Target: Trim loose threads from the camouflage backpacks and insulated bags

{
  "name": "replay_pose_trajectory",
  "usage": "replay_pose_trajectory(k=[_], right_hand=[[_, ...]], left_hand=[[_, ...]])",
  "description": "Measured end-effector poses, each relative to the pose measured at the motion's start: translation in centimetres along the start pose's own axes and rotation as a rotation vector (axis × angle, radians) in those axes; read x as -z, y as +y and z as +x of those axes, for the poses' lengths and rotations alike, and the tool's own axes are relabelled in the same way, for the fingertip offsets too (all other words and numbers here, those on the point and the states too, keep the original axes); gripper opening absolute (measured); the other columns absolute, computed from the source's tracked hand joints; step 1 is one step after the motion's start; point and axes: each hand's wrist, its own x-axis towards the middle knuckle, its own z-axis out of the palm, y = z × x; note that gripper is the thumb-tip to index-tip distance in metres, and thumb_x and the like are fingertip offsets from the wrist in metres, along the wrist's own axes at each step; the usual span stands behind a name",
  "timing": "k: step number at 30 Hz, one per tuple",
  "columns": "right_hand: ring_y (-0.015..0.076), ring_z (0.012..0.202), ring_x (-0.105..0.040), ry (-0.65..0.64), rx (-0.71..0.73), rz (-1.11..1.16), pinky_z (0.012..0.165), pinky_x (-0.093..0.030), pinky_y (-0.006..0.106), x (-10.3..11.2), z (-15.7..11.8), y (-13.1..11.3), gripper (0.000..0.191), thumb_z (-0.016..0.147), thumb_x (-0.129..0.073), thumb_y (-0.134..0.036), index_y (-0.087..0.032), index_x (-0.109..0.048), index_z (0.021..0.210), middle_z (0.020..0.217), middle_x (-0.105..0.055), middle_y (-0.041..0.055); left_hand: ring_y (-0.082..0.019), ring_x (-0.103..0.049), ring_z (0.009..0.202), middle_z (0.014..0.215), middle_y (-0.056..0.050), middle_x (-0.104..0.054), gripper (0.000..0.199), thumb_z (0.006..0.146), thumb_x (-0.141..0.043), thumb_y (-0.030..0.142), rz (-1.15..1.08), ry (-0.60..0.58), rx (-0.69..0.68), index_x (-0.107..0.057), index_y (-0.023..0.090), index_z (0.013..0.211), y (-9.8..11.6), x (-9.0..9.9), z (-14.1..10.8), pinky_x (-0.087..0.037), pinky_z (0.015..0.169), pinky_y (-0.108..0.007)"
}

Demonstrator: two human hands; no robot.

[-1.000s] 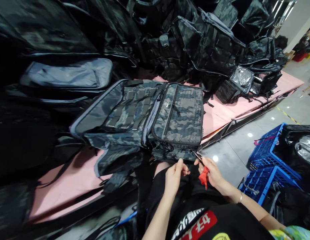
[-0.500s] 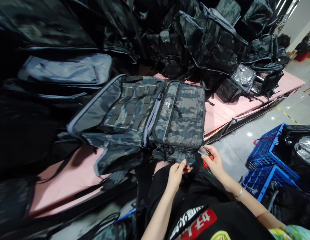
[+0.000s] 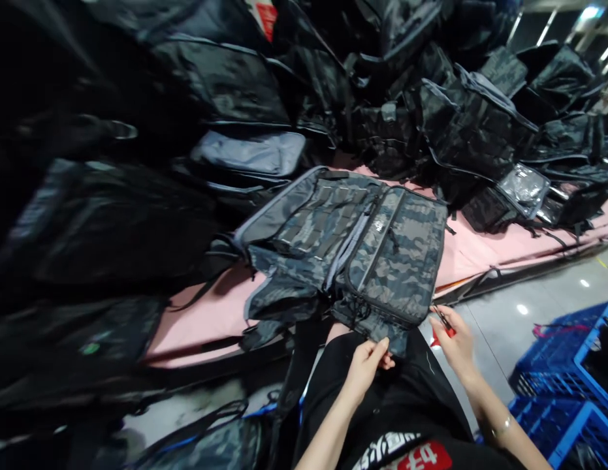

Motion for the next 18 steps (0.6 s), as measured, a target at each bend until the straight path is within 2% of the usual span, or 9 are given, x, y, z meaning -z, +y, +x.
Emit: replay_pose_trajectory(k=[3,7,9,10,12,13,14,16,18], right_hand=[[0.0226,0.086,-0.065,-0.005,0.103,-0.041,0.078,-0.053,0.036,-0.2,0.0,0.2,0.028,0.078,-0.060,-0.039,-0.014,-0.064,0.092,0.096,-0.067,0.0125],[0.0211,0.078,-0.067,-0.008,0.263,-0.075,0.070,-0.056,0.030,-0.7,-0.6,0.4,0.023,0.080,-0.059,-0.034,-0.015,-0.065,0.090,0.090,-0.069,0.0118],[0.0210,0.077,-0.067,-0.075,0.330,-0.094,0.067,-0.057,0.028,-1.0,-1.1,0.6,0.020,0.081,-0.059,-0.031,-0.015,-0.066,0.091,0.089,-0.069,0.0111],[0.0208,0.077,-0.067,-0.129,0.357,-0.109,0.066,-0.057,0.027,-1.1,-1.3,0.8,0.019,0.081,-0.058,-0.029,-0.016,-0.066,0.092,0.090,-0.069,0.0105],[0.0204,0.077,-0.068,-0.252,0.400,-0.147,0.067,-0.057,0.026,-1.4,-1.8,1.2,0.019,0.082,-0.055,-0.026,-0.019,-0.068,0.094,0.091,-0.069,0.0087],[0.0203,0.078,-0.068,-0.305,0.418,-0.168,0.068,-0.057,0.026,-1.6,-1.9,1.4,0.020,0.082,-0.054,-0.024,-0.021,-0.069,0.094,0.092,-0.069,0.0077],[0.0204,0.079,-0.068,-0.346,0.432,-0.188,0.070,-0.057,0.026,-1.9,-2.1,1.6,0.021,0.082,-0.053,-0.024,-0.022,-0.069,0.095,0.092,-0.069,0.0068],[0.0212,0.084,-0.067,-0.390,0.438,-0.229,0.074,-0.056,0.027,-2.4,-2.3,2.1,0.022,0.082,-0.054,-0.026,-0.023,-0.069,0.099,0.095,-0.069,0.0058],[0.0215,0.084,-0.067,-0.409,0.425,-0.278,0.073,-0.057,0.025,-3.0,-2.5,2.5,0.024,0.080,-0.058,-0.031,-0.024,-0.068,0.101,0.096,-0.069,0.0050]], left_hand=[[-0.013,-0.052,0.050,0.050,-0.002,-0.055,0.044,0.066,-0.064,0.055,0.018,0.008,-0.062,-0.050,0.015,0.055,0.3,0.7,-0.8,-0.041,0.055,-0.025],[-0.010,-0.047,0.052,0.051,0.000,-0.051,0.040,0.073,-0.062,0.047,-0.007,0.055,-0.183,-0.045,0.015,0.055,0.3,2.7,-1.8,-0.038,0.056,-0.023],[-0.011,-0.053,0.062,0.066,-0.002,-0.058,0.032,0.072,-0.064,0.044,-0.074,0.106,-0.225,-0.053,0.015,0.067,-0.3,3.8,-2.0,-0.041,0.062,-0.023],[-0.013,-0.057,0.071,0.081,-0.004,-0.062,0.030,0.070,-0.067,0.042,-0.108,0.129,-0.241,-0.057,0.017,0.081,-0.8,4.3,-1.9,-0.044,0.068,-0.024],[-0.016,-0.059,0.088,0.109,-0.007,-0.059,0.051,0.064,-0.072,0.039,-0.155,0.162,-0.234,-0.054,0.022,0.109,-1.8,5.2,-1.6,-0.045,0.077,-0.027],[-0.016,-0.059,0.091,0.115,-0.009,-0.057,0.058,0.063,-0.073,0.039,-0.164,0.177,-0.205,-0.051,0.022,0.115,-2.3,5.5,-1.3,-0.046,0.078,-0.027],[-0.016,-0.060,0.088,0.113,-0.010,-0.058,0.057,0.065,-0.071,0.041,-0.159,0.201,-0.171,-0.052,0.021,0.114,-2.5,5.9,-0.9,-0.047,0.075,-0.027],[-0.015,-0.060,0.074,0.094,-0.008,-0.063,0.044,0.070,-0.064,0.048,-0.109,0.293,-0.171,-0.059,0.016,0.100,-2.3,6.8,0.0,-0.047,0.065,-0.026],[-0.015,-0.058,0.064,0.076,-0.005,-0.062,0.040,0.073,-0.057,0.052,-0.028,0.443,-0.301,-0.060,0.015,0.088,-0.4,8.3,0.8,-0.046,0.060,-0.026]])
